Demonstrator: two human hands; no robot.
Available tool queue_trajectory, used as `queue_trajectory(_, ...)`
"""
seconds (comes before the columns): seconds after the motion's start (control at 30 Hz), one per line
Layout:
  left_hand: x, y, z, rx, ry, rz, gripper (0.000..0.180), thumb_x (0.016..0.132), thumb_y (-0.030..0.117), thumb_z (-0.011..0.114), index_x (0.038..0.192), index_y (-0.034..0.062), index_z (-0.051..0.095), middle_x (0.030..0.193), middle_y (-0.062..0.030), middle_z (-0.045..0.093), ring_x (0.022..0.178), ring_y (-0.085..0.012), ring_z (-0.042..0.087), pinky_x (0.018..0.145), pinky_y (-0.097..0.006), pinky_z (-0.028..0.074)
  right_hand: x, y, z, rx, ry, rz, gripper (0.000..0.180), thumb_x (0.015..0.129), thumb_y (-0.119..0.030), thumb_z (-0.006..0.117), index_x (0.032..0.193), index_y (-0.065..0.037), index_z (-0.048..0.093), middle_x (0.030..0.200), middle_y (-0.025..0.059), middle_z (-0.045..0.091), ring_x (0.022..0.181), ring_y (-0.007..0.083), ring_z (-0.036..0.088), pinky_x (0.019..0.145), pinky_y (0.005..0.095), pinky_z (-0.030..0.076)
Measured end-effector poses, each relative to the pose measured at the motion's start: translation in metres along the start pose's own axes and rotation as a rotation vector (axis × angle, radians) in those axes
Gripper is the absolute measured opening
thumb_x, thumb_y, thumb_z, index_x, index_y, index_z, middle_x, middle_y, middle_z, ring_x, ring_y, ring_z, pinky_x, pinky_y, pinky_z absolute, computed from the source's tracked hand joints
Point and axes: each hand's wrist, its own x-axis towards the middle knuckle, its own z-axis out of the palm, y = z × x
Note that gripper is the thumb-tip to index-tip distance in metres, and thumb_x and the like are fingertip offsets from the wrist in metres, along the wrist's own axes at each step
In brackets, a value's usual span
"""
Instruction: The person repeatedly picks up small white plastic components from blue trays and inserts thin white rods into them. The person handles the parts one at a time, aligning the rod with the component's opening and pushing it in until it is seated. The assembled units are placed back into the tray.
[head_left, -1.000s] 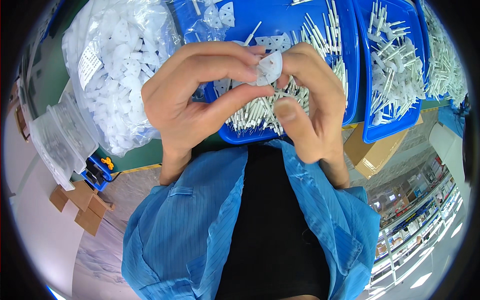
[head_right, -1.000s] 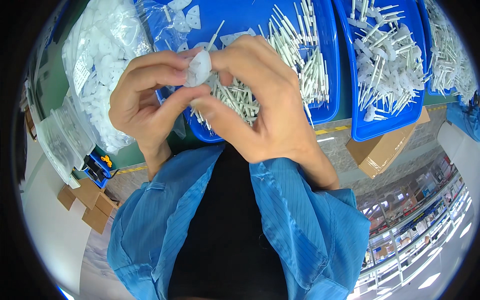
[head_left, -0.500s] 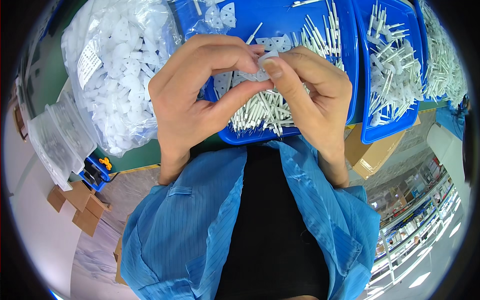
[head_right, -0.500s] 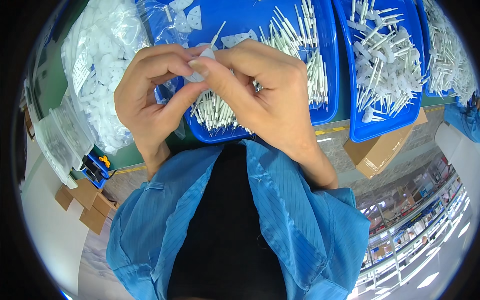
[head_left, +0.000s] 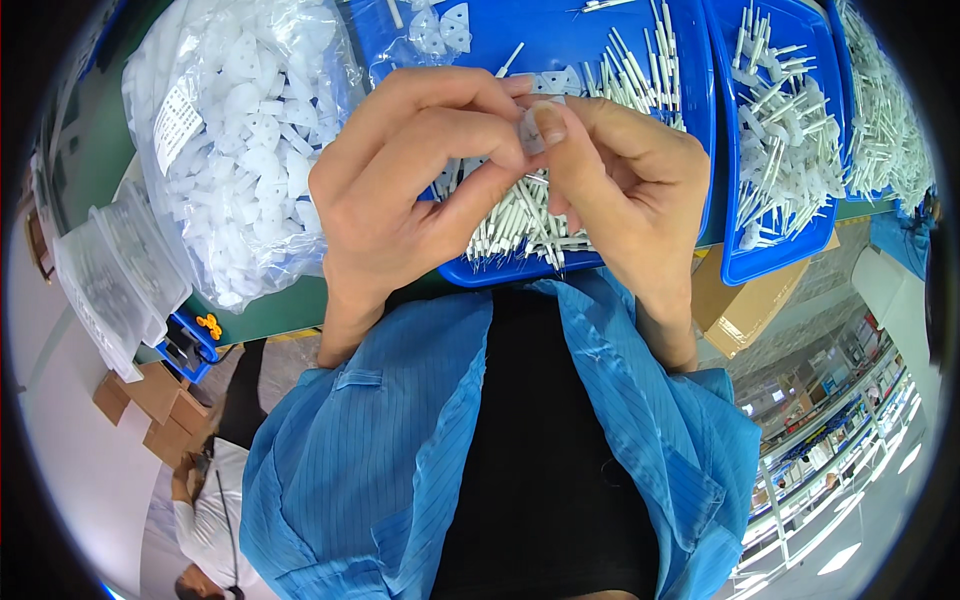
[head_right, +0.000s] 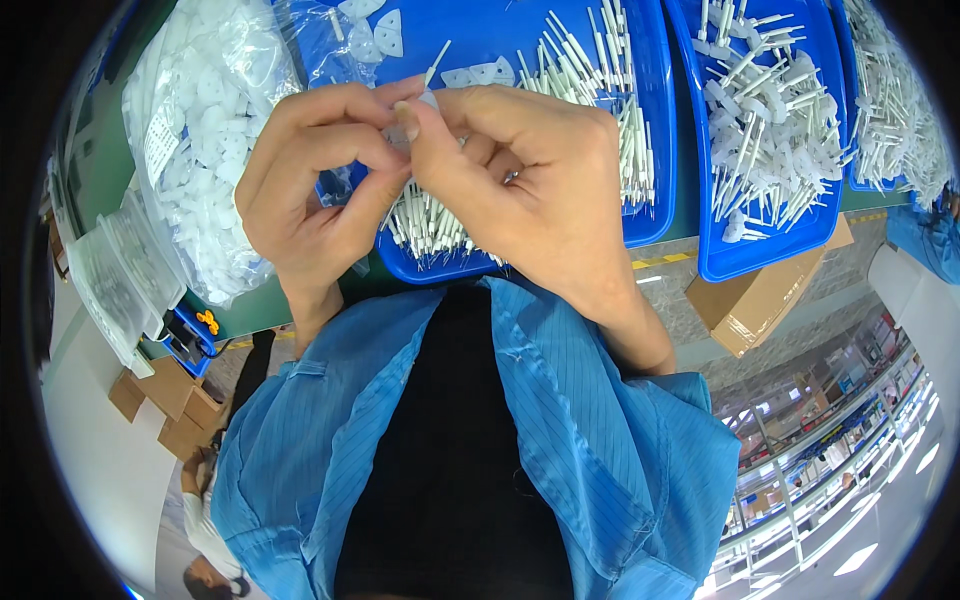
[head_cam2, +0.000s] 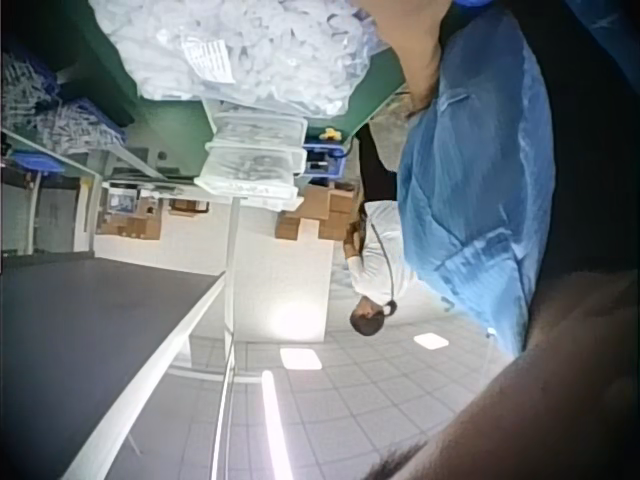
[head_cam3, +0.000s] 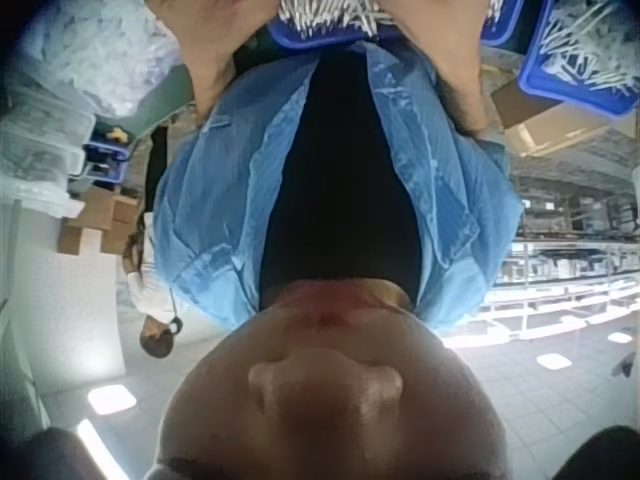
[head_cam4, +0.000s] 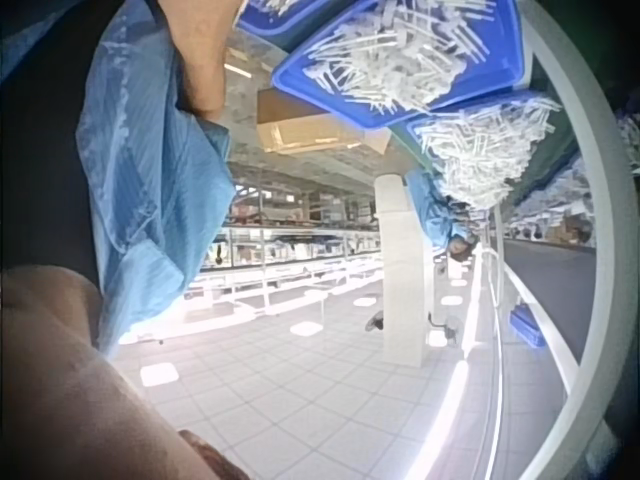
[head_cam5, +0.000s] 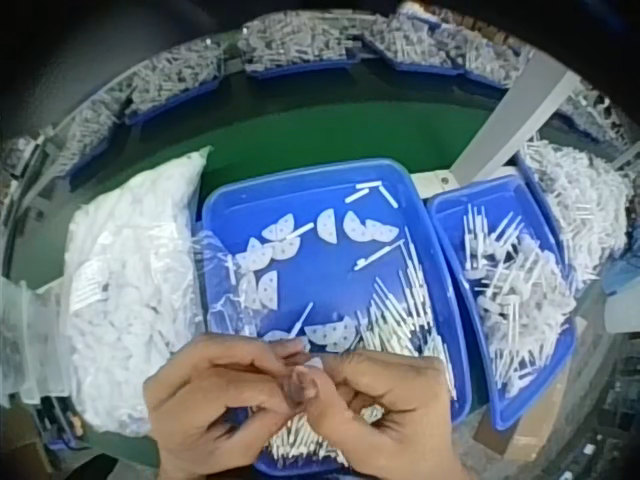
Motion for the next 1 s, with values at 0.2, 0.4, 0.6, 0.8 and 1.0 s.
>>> queue_trajectory(0.2,-0.002,0.002,-0.005,0.010,0.117,-0.072,0.028,0.070,-0.002,0.083,0.094,-0.0024,0.068,0.093,-0.0144,0.068,0.088,-0.0258,0.072,0.076,-0.029,0.059,0.007,-0.002,-0.001,-0.405,-0.002,-0.231,0.008,0.090,-0.008,0.067,0.091,-0.001,0.070,0.069,0.0082,0.065,0.056,0.0138,0.060,0.048,0.0283,0.045)
queue_trajectory(0.4,-0.005,-0.007,-0.016,-0.490,0.304,-0.210,0.021,0.090,0.001,0.067,0.108,-0.0084,0.062,0.108,-0.0193,0.062,0.098,-0.0300,0.070,0.079,-0.035,0.061,0.038,0.041,-0.002,-0.696,-0.221,-0.707,0.023,0.073,0.001,0.066,0.095,-0.001,0.069,0.102,0.0088,0.067,0.099,0.0250,0.062,0.081,0.0371,0.053)
queue_trajectory(0.6,-0.011,-0.010,-0.022,-0.336,0.282,-0.313,0.027,0.098,0.018,0.060,0.112,-0.0050,0.061,0.113,-0.0216,0.062,0.088,-0.0373,0.071,0.061,-0.036,0.063,0.029,0.028,-0.010,-0.866,-0.249,-0.689,0.021,0.071,0.002,0.066,0.091,-0.001,0.066,0.101,0.0077,0.067,0.100,0.0241,0.062,0.086,0.0357,0.052)
queue_trajectory(0.8,-0.013,-0.003,-0.012,-0.372,0.275,-0.440,0.027,0.097,0.018,0.061,0.113,-0.0040,0.062,0.114,-0.0170,0.063,0.070,-0.0099,0.060,0.053,-0.019,0.046,0.010,0.008,-0.005,-0.563,-0.156,-0.419,0.014,0.087,-0.002,0.066,0.100,-0.003,0.061,0.091,0.0096,0.068,0.073,0.0244,0.067,0.065,0.0323,0.053)
queue_trajectory(1.0,-0.010,0.002,-0.005,-0.542,0.287,-0.435,0.019,0.093,0.002,0.065,0.110,-0.0054,0.063,0.106,-0.0103,0.067,0.070,-0.0027,0.052,0.057,-0.016,0.036,-0.001,0.003,0.005,-0.401,-0.074,-0.367,0.012,0.091,-0.009,0.067,0.099,-0.005,0.059,0.070,0.0087,0.062,0.052,0.0248,0.063,0.048,0.0339,0.048)
